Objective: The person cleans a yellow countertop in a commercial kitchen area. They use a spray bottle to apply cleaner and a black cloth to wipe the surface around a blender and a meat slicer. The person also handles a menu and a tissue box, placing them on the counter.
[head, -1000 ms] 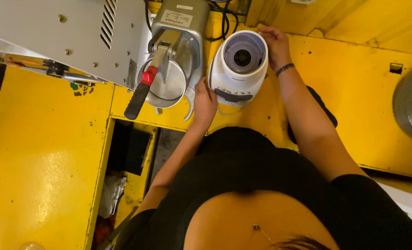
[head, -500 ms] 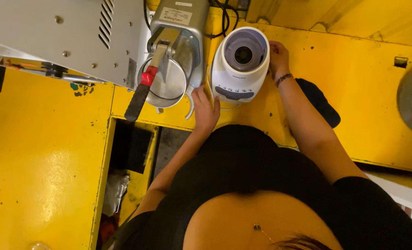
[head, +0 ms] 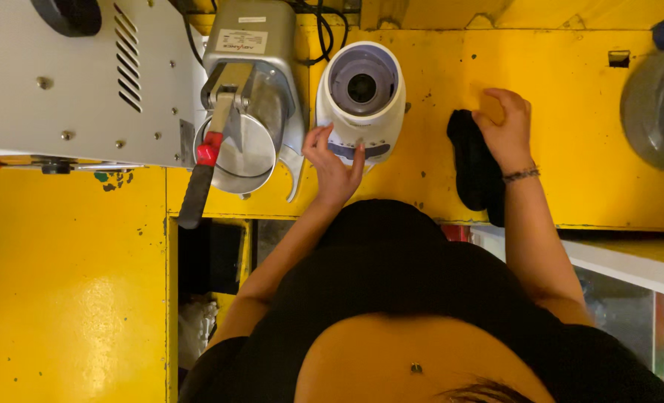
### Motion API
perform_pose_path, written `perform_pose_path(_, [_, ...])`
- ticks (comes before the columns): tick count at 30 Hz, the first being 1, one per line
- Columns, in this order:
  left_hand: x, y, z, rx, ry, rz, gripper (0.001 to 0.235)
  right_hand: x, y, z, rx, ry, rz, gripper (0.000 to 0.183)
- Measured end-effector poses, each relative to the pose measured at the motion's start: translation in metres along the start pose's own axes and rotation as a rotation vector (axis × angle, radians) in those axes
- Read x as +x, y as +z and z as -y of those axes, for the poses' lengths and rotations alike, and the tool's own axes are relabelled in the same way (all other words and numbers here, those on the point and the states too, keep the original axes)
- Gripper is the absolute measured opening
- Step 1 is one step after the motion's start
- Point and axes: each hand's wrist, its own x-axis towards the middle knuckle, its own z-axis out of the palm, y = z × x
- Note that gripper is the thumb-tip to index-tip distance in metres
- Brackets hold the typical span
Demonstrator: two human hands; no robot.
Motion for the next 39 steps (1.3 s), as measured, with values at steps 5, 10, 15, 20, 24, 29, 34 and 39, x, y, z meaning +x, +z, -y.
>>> perform_pose_path(5, [-0.003, -0.002, -0.005, -0.095, 0.119, 0.145, 0.057, -0.053, -0.032, -0.01, -0.306, 0.113, 0.112, 0.075])
perform_pose_path(10, [-0.002, -0.01, -0.016, -0.252, 0.335, 0.46, 0.024, -0.076, 0.002, 0.01, -0.484, 0.134, 0.211, 0.117])
perform_pose_path(15, [-0.011, -0.011, -0.028, -0.32, 0.395, 0.701, 0.008, -0.072, 0.026, 0.024, -0.542, 0.221, 0.224, 0.111])
perform_pose_path(20, [-0.02, -0.015, -0.031, -0.31, 0.354, 0.639, 0.008, -0.07, 0.038, 0.037, -0.425, 0.133, 0.214, 0.083])
perform_pose_path(24, [-0.028, -0.02, -0.036, -0.317, 0.371, 0.598, 0.007, -0.048, 0.037, 0.06, -0.008, 0.136, 0.174, 0.064])
perform_pose_path(29, [-0.045, -0.024, -0.038, -0.268, 0.295, 0.618, 0.011, -0.015, 0.032, 0.111, 0.33, -0.082, -0.142, 0.066])
perform_pose_path(34, [-0.055, -0.028, -0.037, -0.24, 0.27, 0.618, 0.011, -0.008, 0.038, 0.162, 0.299, -0.317, -0.316, 0.074])
perform_pose_path(39, [-0.061, -0.033, -0.037, -0.241, 0.241, 0.594, 0.011, -0.037, 0.058, 0.181, 0.153, -0.363, -0.305, 0.074])
